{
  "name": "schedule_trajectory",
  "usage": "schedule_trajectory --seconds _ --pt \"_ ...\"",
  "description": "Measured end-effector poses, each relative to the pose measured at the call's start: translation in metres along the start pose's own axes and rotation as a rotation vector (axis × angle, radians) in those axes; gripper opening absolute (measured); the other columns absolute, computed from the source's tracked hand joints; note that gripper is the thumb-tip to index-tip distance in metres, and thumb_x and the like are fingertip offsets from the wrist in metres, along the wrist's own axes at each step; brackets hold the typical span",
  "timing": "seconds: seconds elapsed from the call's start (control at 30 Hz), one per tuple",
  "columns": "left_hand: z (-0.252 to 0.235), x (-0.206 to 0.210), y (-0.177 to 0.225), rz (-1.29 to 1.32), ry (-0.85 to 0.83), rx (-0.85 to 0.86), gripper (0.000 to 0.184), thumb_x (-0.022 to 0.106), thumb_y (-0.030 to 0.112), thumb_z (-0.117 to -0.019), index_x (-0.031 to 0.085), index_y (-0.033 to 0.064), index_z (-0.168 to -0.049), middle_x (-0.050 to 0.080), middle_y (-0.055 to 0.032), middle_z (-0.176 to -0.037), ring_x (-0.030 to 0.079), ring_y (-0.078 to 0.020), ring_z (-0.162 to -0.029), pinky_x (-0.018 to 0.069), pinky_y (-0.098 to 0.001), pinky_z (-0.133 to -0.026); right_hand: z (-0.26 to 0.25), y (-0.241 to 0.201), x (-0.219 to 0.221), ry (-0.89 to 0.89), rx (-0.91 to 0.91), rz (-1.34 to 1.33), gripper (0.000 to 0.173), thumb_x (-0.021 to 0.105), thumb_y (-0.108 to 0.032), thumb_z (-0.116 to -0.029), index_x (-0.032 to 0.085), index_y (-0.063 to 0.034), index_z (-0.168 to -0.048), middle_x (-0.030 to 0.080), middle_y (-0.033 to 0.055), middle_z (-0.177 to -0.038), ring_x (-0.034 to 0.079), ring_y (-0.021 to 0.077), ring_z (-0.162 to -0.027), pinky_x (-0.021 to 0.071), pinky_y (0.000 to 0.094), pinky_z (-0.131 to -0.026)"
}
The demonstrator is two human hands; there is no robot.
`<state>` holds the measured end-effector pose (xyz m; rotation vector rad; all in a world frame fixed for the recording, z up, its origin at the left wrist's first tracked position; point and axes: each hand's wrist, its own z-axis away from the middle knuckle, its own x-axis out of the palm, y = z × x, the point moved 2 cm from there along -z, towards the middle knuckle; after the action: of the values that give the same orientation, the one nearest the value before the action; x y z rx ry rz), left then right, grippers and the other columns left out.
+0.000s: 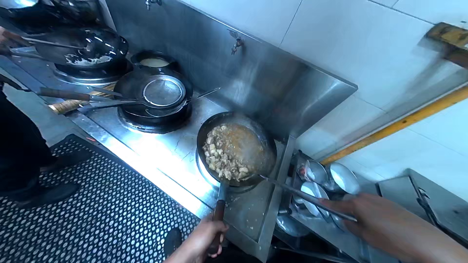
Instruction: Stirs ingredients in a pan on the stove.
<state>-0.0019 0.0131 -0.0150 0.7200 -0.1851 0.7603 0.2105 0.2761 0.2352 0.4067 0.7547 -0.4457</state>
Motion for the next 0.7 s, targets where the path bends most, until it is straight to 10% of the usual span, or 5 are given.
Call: schedule_trajectory --seconds 0.37,0.7 --pt "-0.005 -0.004 -0.004 -0.009 -0.028 0.011 0.047 0.063 0.011 -0.0951 0.043 0.0082 -0.138 0.058 -0.0076 -0.075 0.059 -0.0159 -0.056 0.0526 -0.0292 -0.050 -0.120 -0.113 0.063 0.000 0.134 -0.159 0.070 0.060 -0.015 -0.0921 0.040 -0.0265 -0.159 0.070 0.0191 -0.119 0.067 0.0412 -0.110 0.0548 0.0610 -0.088" --pt "-0.008 -0.008 -0.006 -0.020 -0.071 0.041 0.046 0.062 0.007 -0.0915 0.044 0.0075 -0.134 0.058 -0.0060 -0.075 0.058 -0.0147 -0.056 0.0513 -0.0285 -0.050 -0.182 -0.158 0.083 0.126 0.231 -0.338 0.075 0.059 -0.014 -0.0929 0.032 -0.0245 -0.162 0.072 0.0161 -0.115 0.070 0.0369 -0.107 0.0564 0.0572 -0.087"
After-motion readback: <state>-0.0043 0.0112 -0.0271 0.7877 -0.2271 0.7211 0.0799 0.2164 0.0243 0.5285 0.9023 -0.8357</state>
